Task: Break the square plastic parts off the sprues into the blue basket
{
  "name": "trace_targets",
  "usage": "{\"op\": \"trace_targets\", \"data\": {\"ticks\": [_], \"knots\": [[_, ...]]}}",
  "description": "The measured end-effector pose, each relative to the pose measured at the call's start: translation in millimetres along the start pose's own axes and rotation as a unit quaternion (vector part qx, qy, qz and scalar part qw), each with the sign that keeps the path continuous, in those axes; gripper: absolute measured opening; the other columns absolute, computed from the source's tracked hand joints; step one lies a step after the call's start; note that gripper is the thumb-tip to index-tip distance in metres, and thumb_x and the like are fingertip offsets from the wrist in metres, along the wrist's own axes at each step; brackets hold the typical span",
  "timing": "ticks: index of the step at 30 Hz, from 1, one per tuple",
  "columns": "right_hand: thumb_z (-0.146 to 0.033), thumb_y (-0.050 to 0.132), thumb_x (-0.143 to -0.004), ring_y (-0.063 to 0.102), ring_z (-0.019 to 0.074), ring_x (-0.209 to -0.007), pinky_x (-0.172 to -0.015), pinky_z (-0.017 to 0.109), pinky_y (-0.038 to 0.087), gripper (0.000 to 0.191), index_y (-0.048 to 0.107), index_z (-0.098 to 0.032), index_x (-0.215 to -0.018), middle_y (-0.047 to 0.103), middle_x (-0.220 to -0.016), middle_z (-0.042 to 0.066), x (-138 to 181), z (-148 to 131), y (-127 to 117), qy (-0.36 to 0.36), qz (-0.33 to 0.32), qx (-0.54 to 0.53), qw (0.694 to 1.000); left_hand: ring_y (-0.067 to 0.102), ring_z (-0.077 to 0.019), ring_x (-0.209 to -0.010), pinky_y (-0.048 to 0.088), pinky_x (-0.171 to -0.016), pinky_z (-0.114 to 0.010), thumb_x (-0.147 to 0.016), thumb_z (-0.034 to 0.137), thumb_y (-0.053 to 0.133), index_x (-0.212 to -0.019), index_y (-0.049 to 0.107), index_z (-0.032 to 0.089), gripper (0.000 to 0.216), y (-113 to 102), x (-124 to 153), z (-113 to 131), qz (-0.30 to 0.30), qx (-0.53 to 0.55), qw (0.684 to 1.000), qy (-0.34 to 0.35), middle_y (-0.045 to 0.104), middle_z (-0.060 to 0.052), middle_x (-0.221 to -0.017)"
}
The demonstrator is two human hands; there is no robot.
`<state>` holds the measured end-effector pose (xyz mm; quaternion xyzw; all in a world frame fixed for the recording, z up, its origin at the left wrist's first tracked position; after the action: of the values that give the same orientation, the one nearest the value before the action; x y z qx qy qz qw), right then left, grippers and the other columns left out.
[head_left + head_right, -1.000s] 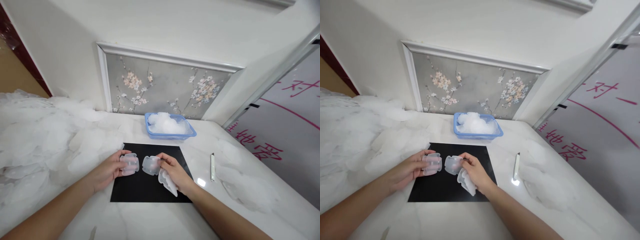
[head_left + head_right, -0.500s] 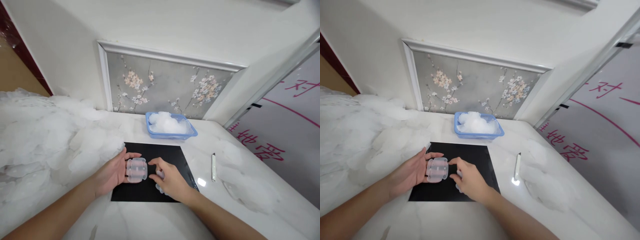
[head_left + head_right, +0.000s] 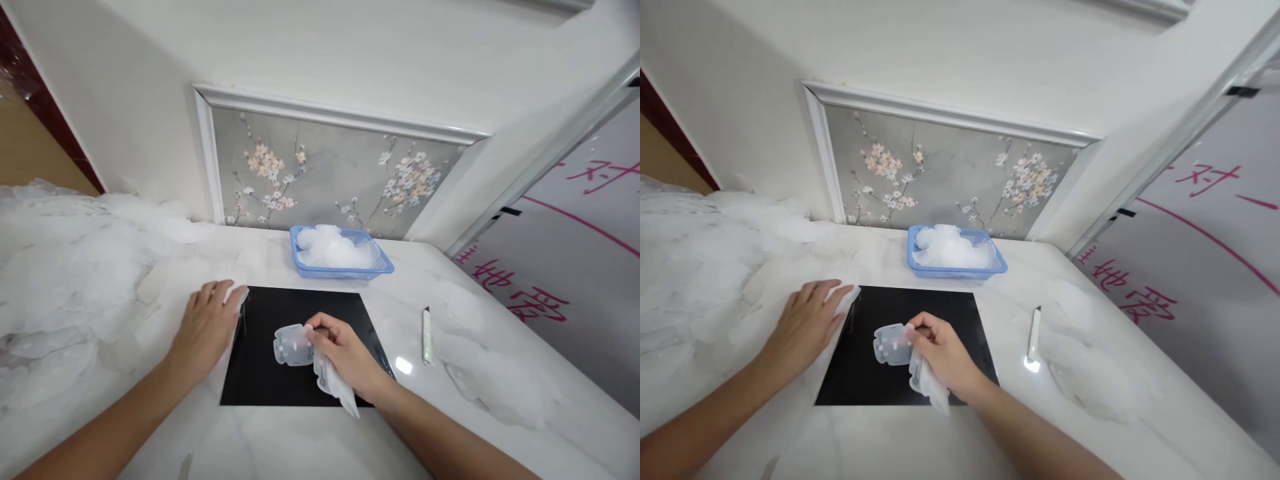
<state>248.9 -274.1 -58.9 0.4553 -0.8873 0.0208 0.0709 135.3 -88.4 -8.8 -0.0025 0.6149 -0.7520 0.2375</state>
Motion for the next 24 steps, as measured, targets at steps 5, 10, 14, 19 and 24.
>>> {"op": "trace_targets", "data": {"ticks": [5,10,14,19,24], "knots": [[-0.039,0.074,-0.069,0.045,0.0087,-0.053,-0.049,0.021,0.031,0.034,0.065,-0.017,-0.094,0.061,-0.069,-0.001,-5,12,-2,0.109,-0.024,-0.107,0.988,0.053,-0.0303,-0.092,0.043,-0.074,-0.040,-0.082,0.008,0.054,-0.109,0.064,0.015,0.029,-1,-5,-17,-0.020,-0.219,0.975,0.019,0.059,-0.013,-0.102],[-0.033,0.076,-0.067,0.050,0.0095,-0.055,-0.050,0.021,0.032,0.036,0.068,-0.017,-0.098,0.066,-0.074,0.000,-6,9,-1,0.134,-0.036,-0.123,0.983,0.053,-0.0271,-0.085,0.041,-0.068,-0.038,-0.087,0.010,0.049,-0.083,0.066,0.017,0.019,-4,-5,-11,-0.018,-0.223,0.973,0.060,0.058,-0.010,-0.093],[-0.034,0.077,-0.066,0.053,0.0105,-0.058,-0.054,0.022,0.036,0.036,0.068,-0.017,-0.096,0.067,-0.076,0.001,-5,8,-1,0.129,-0.027,-0.131,0.983,0.053,-0.0255,-0.081,0.041,-0.070,-0.039,-0.089,0.012,0.044,-0.075,0.063,0.017,0.024,-9,-6,-7,0.004,-0.164,0.984,0.073,0.058,-0.008,-0.084],[-0.036,0.077,-0.064,0.055,0.0117,-0.060,-0.057,0.023,0.039,0.035,0.069,-0.017,-0.093,0.067,-0.076,0.002,-7,9,-3,0.115,-0.007,-0.128,0.985,0.054,-0.0222,-0.089,0.042,-0.080,-0.037,-0.086,0.021,0.058,-0.071,0.064,0.021,0.016,-3,1,14,-0.043,0.069,0.994,0.079,0.060,-0.003,-0.092],[-0.036,0.078,-0.065,0.055,0.0128,-0.061,-0.058,0.025,0.040,0.036,0.068,-0.016,-0.094,0.066,-0.074,0.002,-11,11,-8,0.100,-0.012,-0.107,0.989,0.052,-0.0254,-0.110,0.043,-0.090,-0.038,-0.081,0.031,0.065,-0.079,0.068,0.025,0.007,25,16,29,-0.232,0.254,0.939,0.028,0.053,-0.001,-0.125]]}}
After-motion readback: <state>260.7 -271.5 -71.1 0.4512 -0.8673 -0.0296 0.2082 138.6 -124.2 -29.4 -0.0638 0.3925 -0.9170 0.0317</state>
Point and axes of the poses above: each hand's wrist, its own x-axis away from the middle knuckle, its own y-axis out of the palm, z = x × y, the point moved 5 cm from there along -x, towards the middle knuckle
